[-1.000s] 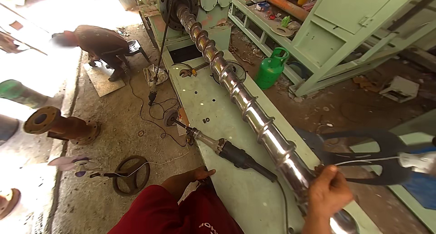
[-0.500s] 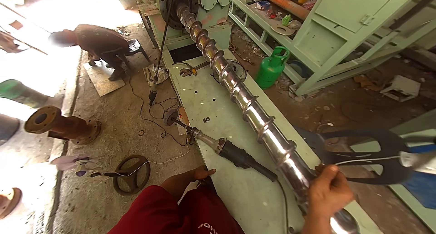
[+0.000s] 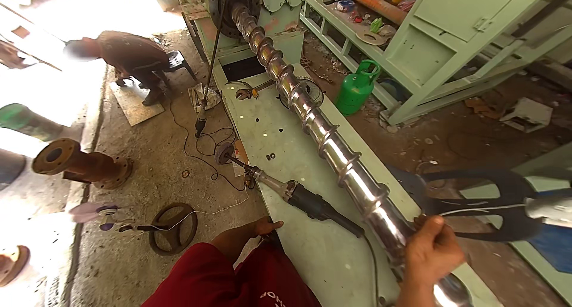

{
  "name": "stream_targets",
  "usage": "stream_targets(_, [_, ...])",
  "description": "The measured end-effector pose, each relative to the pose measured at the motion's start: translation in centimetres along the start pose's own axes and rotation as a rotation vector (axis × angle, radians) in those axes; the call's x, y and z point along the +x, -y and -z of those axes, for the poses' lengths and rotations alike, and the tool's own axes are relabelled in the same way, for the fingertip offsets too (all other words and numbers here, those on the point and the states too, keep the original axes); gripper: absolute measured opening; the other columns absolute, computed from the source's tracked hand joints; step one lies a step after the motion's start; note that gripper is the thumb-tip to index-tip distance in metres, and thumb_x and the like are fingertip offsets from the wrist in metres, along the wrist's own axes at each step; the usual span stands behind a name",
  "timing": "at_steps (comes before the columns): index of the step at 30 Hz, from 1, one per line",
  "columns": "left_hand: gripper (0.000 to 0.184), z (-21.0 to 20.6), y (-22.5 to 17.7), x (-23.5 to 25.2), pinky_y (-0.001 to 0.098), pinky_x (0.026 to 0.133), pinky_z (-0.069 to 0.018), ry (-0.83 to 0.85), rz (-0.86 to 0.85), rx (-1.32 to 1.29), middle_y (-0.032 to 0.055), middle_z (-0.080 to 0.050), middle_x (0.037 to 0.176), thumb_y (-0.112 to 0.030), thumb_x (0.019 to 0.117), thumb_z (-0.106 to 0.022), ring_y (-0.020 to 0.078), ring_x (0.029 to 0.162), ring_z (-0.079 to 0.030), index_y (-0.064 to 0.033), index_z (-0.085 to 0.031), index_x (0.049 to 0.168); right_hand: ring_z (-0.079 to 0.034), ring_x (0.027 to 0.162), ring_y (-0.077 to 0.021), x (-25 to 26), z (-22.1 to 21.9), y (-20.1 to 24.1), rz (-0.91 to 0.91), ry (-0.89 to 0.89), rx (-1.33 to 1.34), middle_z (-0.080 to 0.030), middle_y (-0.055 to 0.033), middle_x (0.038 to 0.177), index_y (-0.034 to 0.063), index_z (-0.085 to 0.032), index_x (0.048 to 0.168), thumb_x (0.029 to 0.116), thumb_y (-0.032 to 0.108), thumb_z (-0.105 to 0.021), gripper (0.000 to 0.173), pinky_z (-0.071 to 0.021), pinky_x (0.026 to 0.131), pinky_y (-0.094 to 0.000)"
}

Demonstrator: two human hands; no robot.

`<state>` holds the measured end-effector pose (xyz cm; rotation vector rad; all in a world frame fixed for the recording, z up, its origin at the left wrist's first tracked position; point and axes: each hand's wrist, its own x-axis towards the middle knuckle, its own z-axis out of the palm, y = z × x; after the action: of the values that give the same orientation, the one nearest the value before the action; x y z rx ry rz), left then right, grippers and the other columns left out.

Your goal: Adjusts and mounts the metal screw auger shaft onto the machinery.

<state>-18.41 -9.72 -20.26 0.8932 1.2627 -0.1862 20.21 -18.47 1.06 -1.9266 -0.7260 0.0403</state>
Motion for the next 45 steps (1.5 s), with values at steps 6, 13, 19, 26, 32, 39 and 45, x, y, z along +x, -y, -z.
stream_targets(6, [0.067,0.02,-0.02,-0.09,0.0476,0.089,-0.0597,0.010,-0.003,0.006,0.0225,-0.068,0.118,-0.056,0.1025,-0.057,0.0308,0.101,-0.072,0.0011,-0.051,0.138,-0.068,0.080,-0.0069,0.01,0.00,-0.08,0.008,-0.002,0.013,-0.071,-0.0111,0.085,-0.0052,-0.070,0.098,0.1115,0.030,-0.045,0.045,-0.0559,0.078,-0.0264])
stream_targets(13, [0.066,-0.07,-0.47,-0.67,0.0486,0.089,-0.0596,0.009,-0.014,0.015,0.0227,-0.068,0.118,-0.054,0.1035,-0.056,0.0312,0.100,-0.072,0.0013,-0.051,0.138,-0.067,0.079,-0.0074,0.01,0.00,0.10,0.006,0.007,0.002,-0.070,-0.0110,0.085,-0.0048,-0.070,0.097,0.1117,0.030,-0.043,0.046,-0.0555,0.077,-0.0278])
stream_targets(19, [0.067,-0.03,-0.35,-0.54,0.0488,0.090,-0.0593,0.008,-0.009,0.012,0.0228,-0.068,0.118,-0.055,0.1030,-0.056,0.0313,0.101,-0.072,0.0016,-0.051,0.138,-0.068,0.080,-0.0082,0.00,0.01,0.15,0.000,0.007,-0.002,-0.070,-0.0114,0.086,-0.0052,-0.070,0.098,0.1115,0.030,-0.044,0.046,-0.0558,0.078,-0.0283])
stream_targets(26, [0.067,0.09,-0.10,-0.23,0.0481,0.088,-0.0599,0.013,-0.015,0.008,0.0224,-0.068,0.117,-0.055,0.1026,-0.057,0.0308,0.099,-0.072,0.0015,-0.051,0.138,-0.068,0.080,-0.0071,-0.04,-0.02,0.16,-0.001,0.003,-0.004,-0.071,-0.0102,0.085,-0.0043,-0.071,0.098,0.1116,0.030,-0.044,0.046,-0.0558,0.077,-0.0273])
stream_targets(32, [0.067,0.01,-0.15,-0.21,0.0487,0.089,-0.0598,0.011,-0.009,0.015,0.0224,-0.068,0.117,-0.055,0.1030,-0.056,0.0308,0.100,-0.072,0.0016,-0.051,0.138,-0.068,0.080,-0.0058,-0.01,0.00,0.09,-0.007,0.003,0.006,-0.071,-0.0096,0.086,-0.0039,-0.071,0.098,0.1115,0.031,-0.045,0.045,-0.0559,0.077,-0.0264])
stream_targets(39, [0.067,0.02,-0.34,-0.52,0.0494,0.090,-0.0593,0.011,-0.010,0.007,0.0232,-0.068,0.118,-0.054,0.1028,-0.057,0.0317,0.101,-0.071,0.0019,-0.051,0.138,-0.068,0.079,-0.0083,0.06,0.05,-0.12,0.011,0.006,-0.005,-0.071,-0.0110,0.085,-0.0043,-0.071,0.098,0.1116,0.031,-0.044,0.046,-0.0559,0.077,-0.0287])
stream_targets(45, [0.067,0.05,-0.33,-0.44,0.0491,0.090,-0.0593,0.008,-0.005,0.006,0.0231,-0.068,0.118,-0.055,0.1024,-0.058,0.0316,0.101,-0.071,0.0018,-0.051,0.138,-0.068,0.080,-0.0076,0.08,0.09,-0.27,0.019,0.013,-0.006,-0.071,-0.0108,0.085,-0.0043,-0.071,0.098,0.1117,0.031,-0.044,0.047,-0.0562,0.077,-0.0278])
